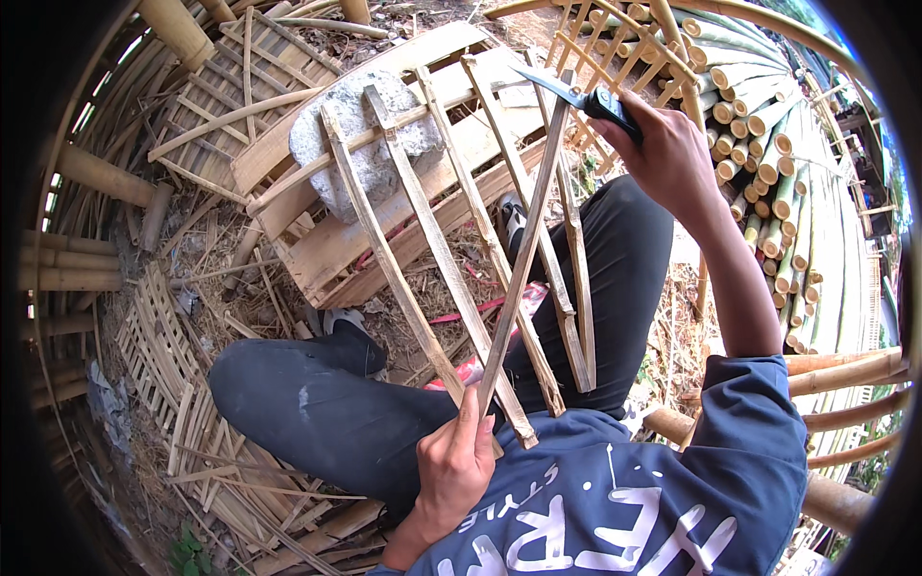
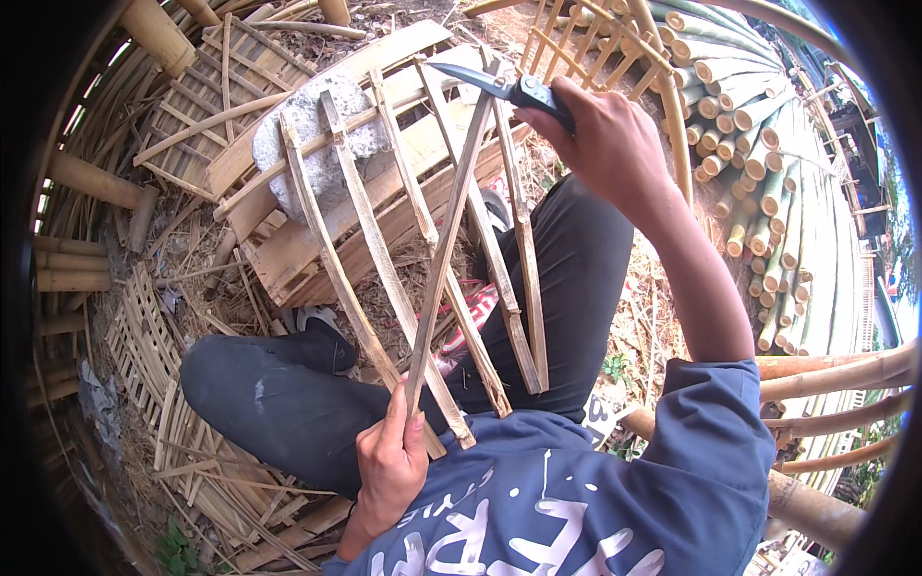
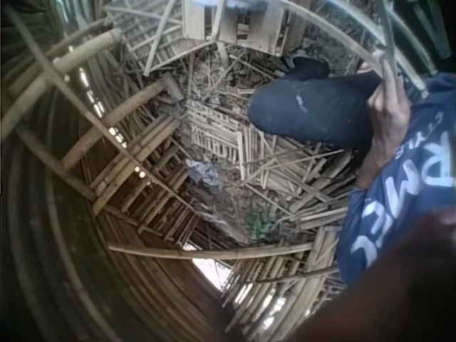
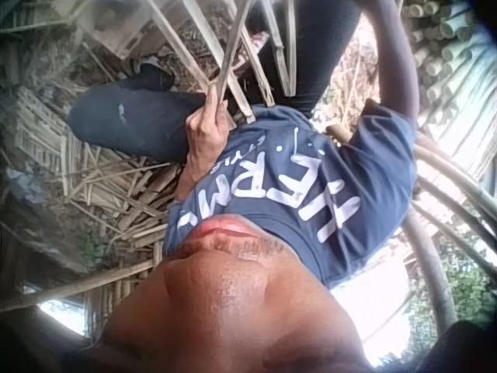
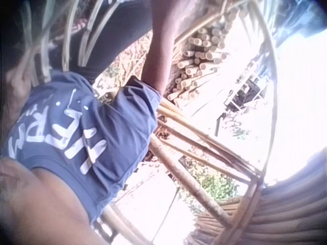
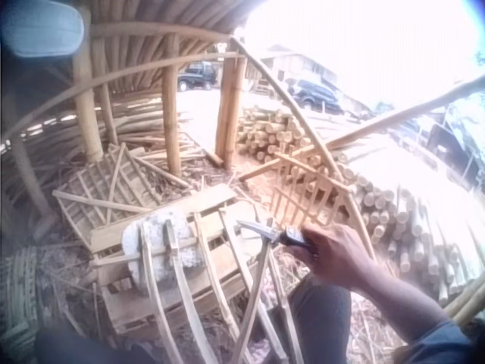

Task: The person carves and whittles bamboo strips using a small knife to shape them for a wooden structure, working in an outdoor manufacturing environment.

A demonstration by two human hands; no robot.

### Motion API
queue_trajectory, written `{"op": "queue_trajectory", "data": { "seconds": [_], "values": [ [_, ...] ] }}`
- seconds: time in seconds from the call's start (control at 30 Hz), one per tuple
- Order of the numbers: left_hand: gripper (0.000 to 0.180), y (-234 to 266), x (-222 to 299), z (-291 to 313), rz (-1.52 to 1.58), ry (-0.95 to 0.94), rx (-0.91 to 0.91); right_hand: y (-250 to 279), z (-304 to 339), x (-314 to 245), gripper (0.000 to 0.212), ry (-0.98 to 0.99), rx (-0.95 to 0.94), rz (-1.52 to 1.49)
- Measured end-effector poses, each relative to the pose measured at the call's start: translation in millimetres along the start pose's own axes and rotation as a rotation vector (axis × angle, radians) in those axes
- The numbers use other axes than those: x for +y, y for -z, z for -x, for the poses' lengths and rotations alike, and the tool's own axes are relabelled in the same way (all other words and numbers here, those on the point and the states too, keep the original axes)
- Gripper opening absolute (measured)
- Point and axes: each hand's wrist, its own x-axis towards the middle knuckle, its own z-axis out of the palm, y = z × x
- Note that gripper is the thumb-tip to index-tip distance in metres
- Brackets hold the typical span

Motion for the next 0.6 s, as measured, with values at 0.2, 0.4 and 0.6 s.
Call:
{"op": "queue_trajectory", "data": {
  "seconds": [0.2,0.4,0.6],
  "values": [
    [0.04,6,1,-1,-0.008,0.008,-0.011,-9,-10,48,0.05,-0.336,-0.009,0.148],
    [0.04,10,6,-10,0.244,0.198,-0.002,13,16,8,0.04,-0.186,-0.044,-0.168],
    [0.04,11,4,-17,0.314,0.269,0.003,11,53,-54,0.045,0.215,-0.224,-0.426]
  ]
}}
